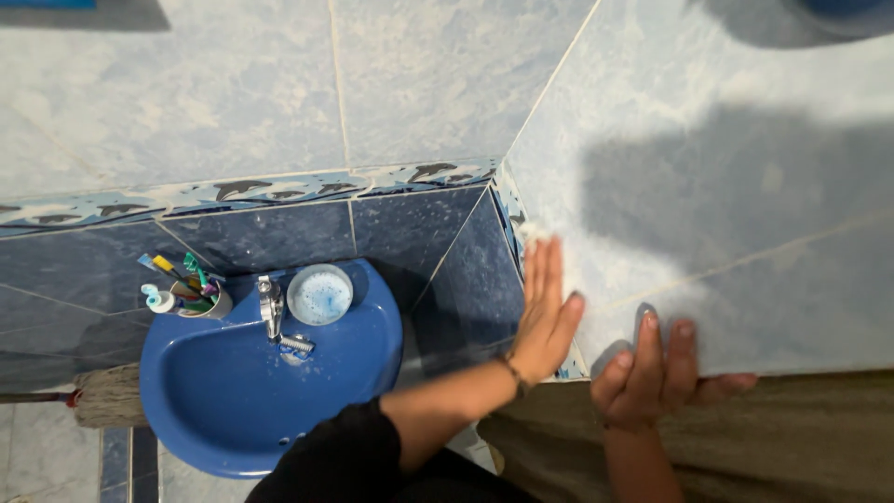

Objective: The recorder cleans the tiles and sink in a bathroom using a sponge and a cloth.

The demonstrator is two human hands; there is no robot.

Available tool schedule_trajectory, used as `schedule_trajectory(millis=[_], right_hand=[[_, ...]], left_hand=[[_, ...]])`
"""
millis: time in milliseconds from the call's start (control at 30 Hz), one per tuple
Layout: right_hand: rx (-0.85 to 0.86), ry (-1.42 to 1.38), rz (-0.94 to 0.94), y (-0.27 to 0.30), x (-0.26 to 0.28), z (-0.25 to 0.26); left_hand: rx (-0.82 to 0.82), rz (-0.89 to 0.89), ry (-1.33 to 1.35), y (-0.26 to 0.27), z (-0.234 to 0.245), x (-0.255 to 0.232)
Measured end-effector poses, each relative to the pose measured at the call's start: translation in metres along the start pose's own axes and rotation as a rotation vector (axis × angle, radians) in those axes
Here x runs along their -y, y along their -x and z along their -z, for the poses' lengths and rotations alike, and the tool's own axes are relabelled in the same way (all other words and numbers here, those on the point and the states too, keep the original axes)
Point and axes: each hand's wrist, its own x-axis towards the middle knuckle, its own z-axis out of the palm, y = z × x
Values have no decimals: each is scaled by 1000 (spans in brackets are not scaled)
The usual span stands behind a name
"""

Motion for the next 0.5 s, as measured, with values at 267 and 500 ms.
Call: schedule_trajectory(millis=[267,500], right_hand=[[56,19,-41,-6,8,6],[102,3,-78,-12,10,7]], left_hand=[[-163,150,76,-14,-17,70],[100,107,35,71,-20,-3]])
